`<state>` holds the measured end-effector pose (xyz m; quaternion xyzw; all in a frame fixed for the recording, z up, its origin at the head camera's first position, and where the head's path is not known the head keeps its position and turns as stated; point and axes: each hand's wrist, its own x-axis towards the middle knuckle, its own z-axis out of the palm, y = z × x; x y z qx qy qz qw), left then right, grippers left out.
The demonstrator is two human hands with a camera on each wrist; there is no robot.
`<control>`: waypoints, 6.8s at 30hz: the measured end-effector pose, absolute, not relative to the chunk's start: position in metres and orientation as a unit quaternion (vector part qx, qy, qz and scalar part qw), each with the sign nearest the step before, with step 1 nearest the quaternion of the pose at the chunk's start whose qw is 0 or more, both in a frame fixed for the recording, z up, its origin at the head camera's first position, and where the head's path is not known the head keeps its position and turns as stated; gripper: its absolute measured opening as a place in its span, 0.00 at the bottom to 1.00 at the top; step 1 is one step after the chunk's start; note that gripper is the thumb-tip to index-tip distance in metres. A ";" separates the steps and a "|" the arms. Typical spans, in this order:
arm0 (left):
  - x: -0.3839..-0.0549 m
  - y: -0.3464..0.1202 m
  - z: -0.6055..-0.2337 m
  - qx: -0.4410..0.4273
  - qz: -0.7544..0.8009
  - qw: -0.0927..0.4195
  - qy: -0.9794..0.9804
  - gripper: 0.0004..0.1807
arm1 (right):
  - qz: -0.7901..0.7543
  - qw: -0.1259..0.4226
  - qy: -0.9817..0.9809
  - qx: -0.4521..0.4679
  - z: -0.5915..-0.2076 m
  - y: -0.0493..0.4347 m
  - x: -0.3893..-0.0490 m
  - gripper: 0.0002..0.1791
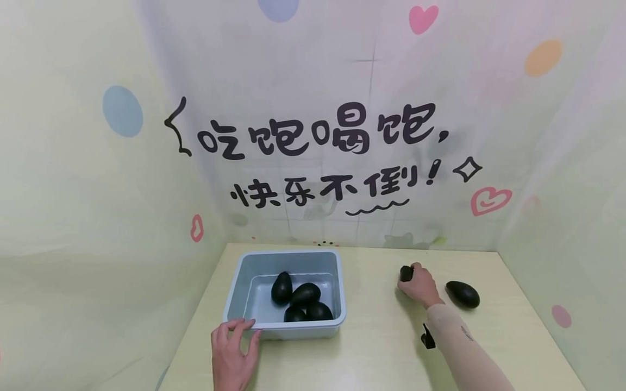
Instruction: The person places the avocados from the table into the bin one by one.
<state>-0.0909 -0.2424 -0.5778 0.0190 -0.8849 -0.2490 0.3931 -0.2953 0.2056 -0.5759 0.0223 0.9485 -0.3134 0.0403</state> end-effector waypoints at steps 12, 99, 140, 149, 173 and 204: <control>-0.090 -0.241 -0.581 0.024 -0.252 0.389 -0.885 0.15 | -0.310 0.018 0.951 0.007 -0.555 0.202 -0.299 0.41; -0.092 -0.240 -0.578 0.014 -0.262 0.396 -0.880 0.15 | -0.373 -0.016 0.905 -0.206 -0.437 0.052 -0.251 0.32; -0.094 -0.244 -0.586 -0.012 -0.283 0.423 -0.861 0.15 | -0.326 0.033 0.890 -0.316 -0.460 -0.084 -0.212 0.29; -0.094 -0.243 -0.585 -0.010 -0.286 0.426 -0.858 0.15 | -0.307 0.013 0.893 -0.330 -0.457 -0.080 -0.213 0.22; -0.095 -0.243 -0.585 -0.005 -0.285 0.415 -0.864 0.15 | -0.357 0.053 0.888 -0.285 -0.457 -0.021 -0.241 0.20; -0.088 -0.245 -0.553 0.013 -0.172 0.383 -0.908 0.14 | -0.403 0.045 0.909 -0.101 -0.464 0.149 -0.290 0.26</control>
